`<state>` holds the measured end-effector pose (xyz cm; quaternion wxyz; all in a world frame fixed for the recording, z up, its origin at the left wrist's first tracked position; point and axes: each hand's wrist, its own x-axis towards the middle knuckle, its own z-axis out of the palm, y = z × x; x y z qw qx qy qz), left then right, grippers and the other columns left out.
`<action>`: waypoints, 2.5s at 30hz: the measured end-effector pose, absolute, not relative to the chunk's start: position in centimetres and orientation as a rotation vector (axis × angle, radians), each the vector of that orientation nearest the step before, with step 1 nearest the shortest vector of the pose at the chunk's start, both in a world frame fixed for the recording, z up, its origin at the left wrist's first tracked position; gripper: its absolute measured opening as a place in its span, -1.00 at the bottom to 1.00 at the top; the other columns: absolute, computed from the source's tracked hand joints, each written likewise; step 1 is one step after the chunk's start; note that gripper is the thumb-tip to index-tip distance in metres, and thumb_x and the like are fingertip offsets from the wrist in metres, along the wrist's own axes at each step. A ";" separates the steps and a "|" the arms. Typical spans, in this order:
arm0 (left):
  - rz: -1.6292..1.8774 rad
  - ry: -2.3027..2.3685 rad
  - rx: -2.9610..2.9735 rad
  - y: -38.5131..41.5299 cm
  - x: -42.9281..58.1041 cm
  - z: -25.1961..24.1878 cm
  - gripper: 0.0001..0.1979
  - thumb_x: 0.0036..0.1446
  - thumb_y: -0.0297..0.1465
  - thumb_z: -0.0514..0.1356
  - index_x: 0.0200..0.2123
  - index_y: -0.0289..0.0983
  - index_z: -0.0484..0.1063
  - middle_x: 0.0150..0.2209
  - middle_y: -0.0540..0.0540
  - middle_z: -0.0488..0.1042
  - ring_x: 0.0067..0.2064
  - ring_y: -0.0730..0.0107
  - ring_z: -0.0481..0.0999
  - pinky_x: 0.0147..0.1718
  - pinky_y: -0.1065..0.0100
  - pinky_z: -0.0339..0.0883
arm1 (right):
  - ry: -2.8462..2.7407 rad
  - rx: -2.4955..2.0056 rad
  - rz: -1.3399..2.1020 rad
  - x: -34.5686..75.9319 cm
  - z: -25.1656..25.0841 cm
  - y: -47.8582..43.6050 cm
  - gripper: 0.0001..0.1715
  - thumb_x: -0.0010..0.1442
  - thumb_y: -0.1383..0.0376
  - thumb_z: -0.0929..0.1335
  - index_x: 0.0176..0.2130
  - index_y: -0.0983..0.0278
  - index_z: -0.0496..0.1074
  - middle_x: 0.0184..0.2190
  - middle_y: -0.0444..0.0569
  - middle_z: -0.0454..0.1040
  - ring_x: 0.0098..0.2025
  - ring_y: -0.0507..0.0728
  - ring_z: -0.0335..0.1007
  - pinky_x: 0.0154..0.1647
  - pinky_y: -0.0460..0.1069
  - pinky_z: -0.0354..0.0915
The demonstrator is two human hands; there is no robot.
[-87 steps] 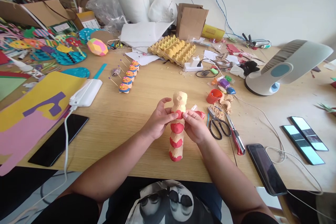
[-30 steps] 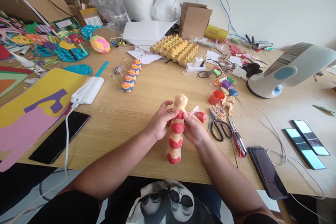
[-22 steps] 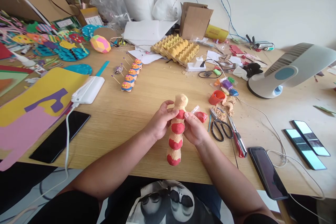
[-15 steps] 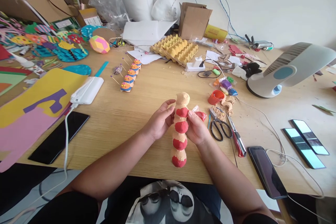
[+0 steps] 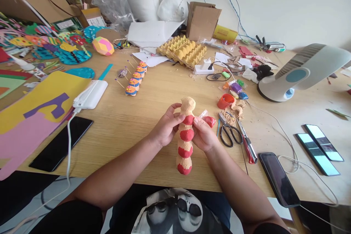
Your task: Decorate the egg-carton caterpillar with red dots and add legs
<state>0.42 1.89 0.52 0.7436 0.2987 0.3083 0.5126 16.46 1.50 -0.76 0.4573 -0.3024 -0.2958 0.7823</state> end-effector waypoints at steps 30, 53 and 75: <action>1.131 0.702 0.701 1.8 0.5 1.1 -0.43 0.04 -0.35 0.43 0.04 -0.13 0.22 -0.34 0.03 0.60 -0.40 0.47 0.50 -0.38 0.43 0.28 | -0.809 -0.770 1.861 16.7 -1.3 1.7 -0.65 0.08 -0.06 0.52 -0.31 0.11 0.50 -0.40 -0.06 0.54 -0.26 0.21 0.49 -0.22 0.12 0.39; 1.190 0.796 0.726 1.6 0.8 1.0 -0.54 0.10 -0.24 0.39 -0.01 -0.14 0.27 -0.46 0.09 0.51 -0.47 0.47 0.43 -0.43 0.44 0.27 | -0.762 -0.739 1.924 16.7 -1.8 1.7 -0.66 0.07 0.02 0.54 -0.35 0.16 0.44 -0.45 -0.12 0.49 -0.40 0.12 0.40 -0.30 0.04 0.35; 1.225 0.724 0.811 1.9 0.9 0.6 -0.42 0.05 -0.36 0.44 0.04 -0.13 0.20 -0.36 0.07 0.58 -0.38 0.51 0.52 -0.30 0.44 0.33 | -0.808 -0.872 1.762 16.9 -0.2 2.1 -0.59 0.11 -0.05 0.51 -0.31 0.24 0.55 -0.45 -0.09 0.55 -0.34 0.12 0.46 -0.24 0.03 0.37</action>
